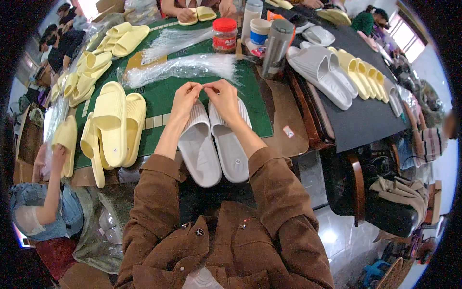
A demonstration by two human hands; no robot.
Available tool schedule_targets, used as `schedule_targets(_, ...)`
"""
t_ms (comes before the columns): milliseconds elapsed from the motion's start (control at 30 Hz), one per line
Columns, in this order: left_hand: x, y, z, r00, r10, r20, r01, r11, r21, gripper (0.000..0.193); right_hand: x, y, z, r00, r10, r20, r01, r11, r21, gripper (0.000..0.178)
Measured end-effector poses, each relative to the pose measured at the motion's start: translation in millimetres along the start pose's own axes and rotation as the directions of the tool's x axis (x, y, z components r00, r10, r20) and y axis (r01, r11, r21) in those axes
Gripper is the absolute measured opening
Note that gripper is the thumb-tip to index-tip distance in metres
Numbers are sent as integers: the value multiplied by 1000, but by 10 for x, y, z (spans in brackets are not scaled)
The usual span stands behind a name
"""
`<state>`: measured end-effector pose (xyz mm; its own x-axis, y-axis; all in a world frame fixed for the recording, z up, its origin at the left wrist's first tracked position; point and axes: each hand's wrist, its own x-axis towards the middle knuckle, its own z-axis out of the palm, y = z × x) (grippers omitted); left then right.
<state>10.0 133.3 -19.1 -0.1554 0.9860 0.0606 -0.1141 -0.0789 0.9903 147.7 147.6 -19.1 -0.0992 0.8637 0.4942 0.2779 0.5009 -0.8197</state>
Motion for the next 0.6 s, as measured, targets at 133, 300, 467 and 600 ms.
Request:
schedule_targets(133,30,-12,-16,999,-9,47,8,1000,18,11,3,5,1,1000,16,0,-16,1000,4,14)
schedule_targets(300,31,-38,-38,998,-7,63,6,1000,2,11,-5,-36,-10,997,70,39,-70,997,9,14)
schedule_targets(467,51,-45,-49,996,-14,92,16,1000,-21,9,-6,-68,-7,1000,17,-4,-17,999,49,10)
schedule_targets(600,57,-54,-30,996,-14,90,14,1000,5,7,2,-83,0,984,173,41,-177,967,183,9)
